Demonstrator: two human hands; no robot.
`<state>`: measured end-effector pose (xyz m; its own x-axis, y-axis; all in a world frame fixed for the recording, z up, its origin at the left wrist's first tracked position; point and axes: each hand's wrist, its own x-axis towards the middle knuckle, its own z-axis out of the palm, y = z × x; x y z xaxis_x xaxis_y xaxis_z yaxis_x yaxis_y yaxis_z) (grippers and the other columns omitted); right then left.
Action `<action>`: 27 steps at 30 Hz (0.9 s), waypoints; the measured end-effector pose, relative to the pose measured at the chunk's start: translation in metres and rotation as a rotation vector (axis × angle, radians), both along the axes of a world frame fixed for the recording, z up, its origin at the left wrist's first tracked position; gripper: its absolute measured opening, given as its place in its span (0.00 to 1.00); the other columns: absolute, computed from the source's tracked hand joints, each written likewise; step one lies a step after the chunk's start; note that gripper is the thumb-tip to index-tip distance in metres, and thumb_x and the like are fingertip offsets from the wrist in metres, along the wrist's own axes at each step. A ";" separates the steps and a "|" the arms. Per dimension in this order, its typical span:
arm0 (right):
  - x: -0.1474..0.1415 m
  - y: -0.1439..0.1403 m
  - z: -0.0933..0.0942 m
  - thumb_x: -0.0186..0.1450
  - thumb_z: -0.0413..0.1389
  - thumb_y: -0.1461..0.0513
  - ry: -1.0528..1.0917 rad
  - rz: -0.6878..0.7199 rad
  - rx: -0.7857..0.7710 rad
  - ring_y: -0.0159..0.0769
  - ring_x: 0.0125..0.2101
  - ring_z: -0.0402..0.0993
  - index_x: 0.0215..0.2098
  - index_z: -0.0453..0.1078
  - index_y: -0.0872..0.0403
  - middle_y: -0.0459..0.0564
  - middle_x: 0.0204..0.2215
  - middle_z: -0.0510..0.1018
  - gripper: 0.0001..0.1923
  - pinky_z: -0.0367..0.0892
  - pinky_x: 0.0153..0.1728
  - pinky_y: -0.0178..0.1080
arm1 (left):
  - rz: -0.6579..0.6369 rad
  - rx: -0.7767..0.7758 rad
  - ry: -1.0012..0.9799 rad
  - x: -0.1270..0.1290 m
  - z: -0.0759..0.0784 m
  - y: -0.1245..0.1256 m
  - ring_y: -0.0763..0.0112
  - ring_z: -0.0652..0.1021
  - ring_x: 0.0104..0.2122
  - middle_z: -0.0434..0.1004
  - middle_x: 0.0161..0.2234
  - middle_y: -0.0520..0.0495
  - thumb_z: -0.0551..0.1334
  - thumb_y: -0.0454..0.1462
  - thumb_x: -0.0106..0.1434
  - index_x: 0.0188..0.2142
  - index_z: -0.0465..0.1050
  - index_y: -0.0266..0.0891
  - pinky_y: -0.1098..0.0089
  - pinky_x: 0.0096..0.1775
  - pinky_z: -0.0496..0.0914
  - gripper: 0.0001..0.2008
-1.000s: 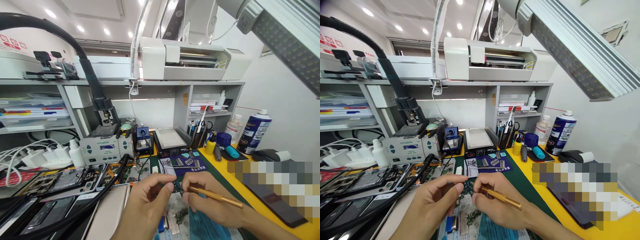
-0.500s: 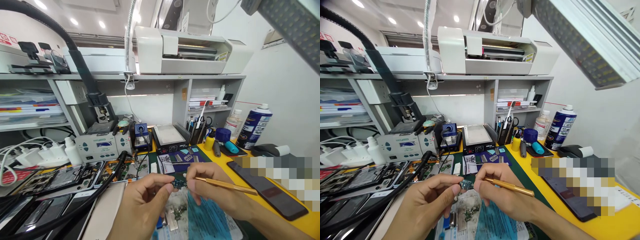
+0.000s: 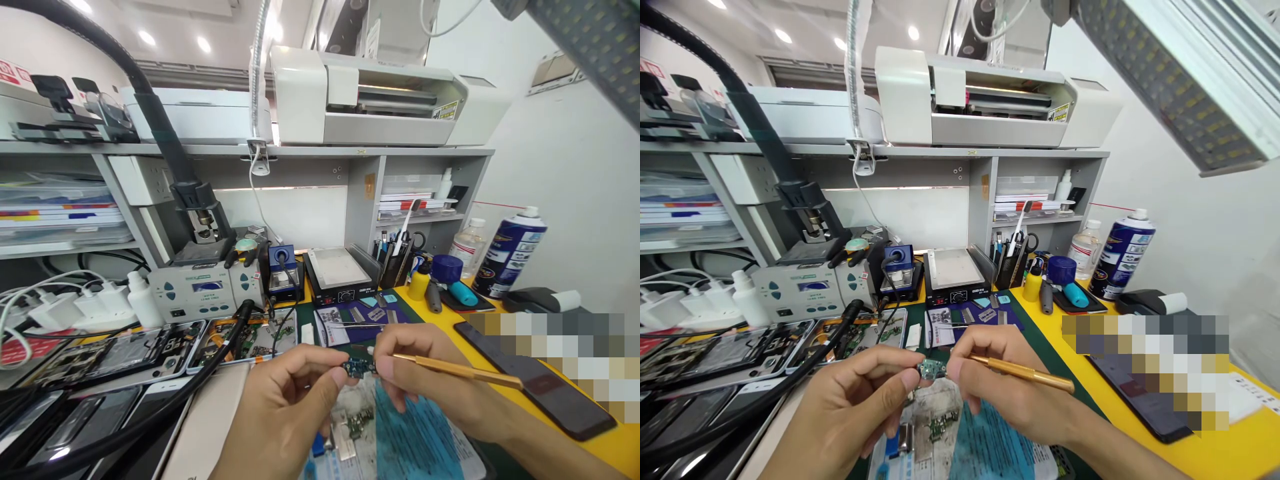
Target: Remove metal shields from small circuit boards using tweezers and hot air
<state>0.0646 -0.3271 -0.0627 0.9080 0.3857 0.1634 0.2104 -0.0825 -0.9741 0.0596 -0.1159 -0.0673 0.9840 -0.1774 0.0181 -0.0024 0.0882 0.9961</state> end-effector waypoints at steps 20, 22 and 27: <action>-0.002 -0.001 -0.002 0.70 0.59 0.49 -0.057 -0.019 0.025 0.29 0.23 0.68 0.33 0.73 0.57 0.45 0.23 0.72 0.19 0.62 0.26 0.32 | 0.074 -0.051 0.000 0.000 0.002 -0.003 0.80 0.67 0.16 0.70 0.17 0.54 0.71 0.45 0.52 0.31 0.81 0.37 0.82 0.15 0.54 0.13; -0.003 -0.001 0.001 0.69 0.59 0.49 -0.076 -0.015 0.011 0.29 0.23 0.67 0.33 0.73 0.57 0.45 0.23 0.71 0.19 0.62 0.26 0.32 | 0.079 -0.041 -0.001 0.001 0.001 -0.003 0.82 0.66 0.15 0.74 0.20 0.52 0.71 0.45 0.52 0.31 0.80 0.37 0.81 0.15 0.53 0.13; -0.009 0.002 0.008 0.68 0.61 0.52 -0.147 -0.005 -0.150 0.30 0.25 0.66 0.36 0.75 0.54 0.46 0.26 0.72 0.13 0.62 0.27 0.32 | 0.070 0.012 -0.009 0.002 0.000 -0.001 0.79 0.66 0.17 0.82 0.28 0.46 0.69 0.45 0.55 0.33 0.79 0.38 0.79 0.16 0.54 0.13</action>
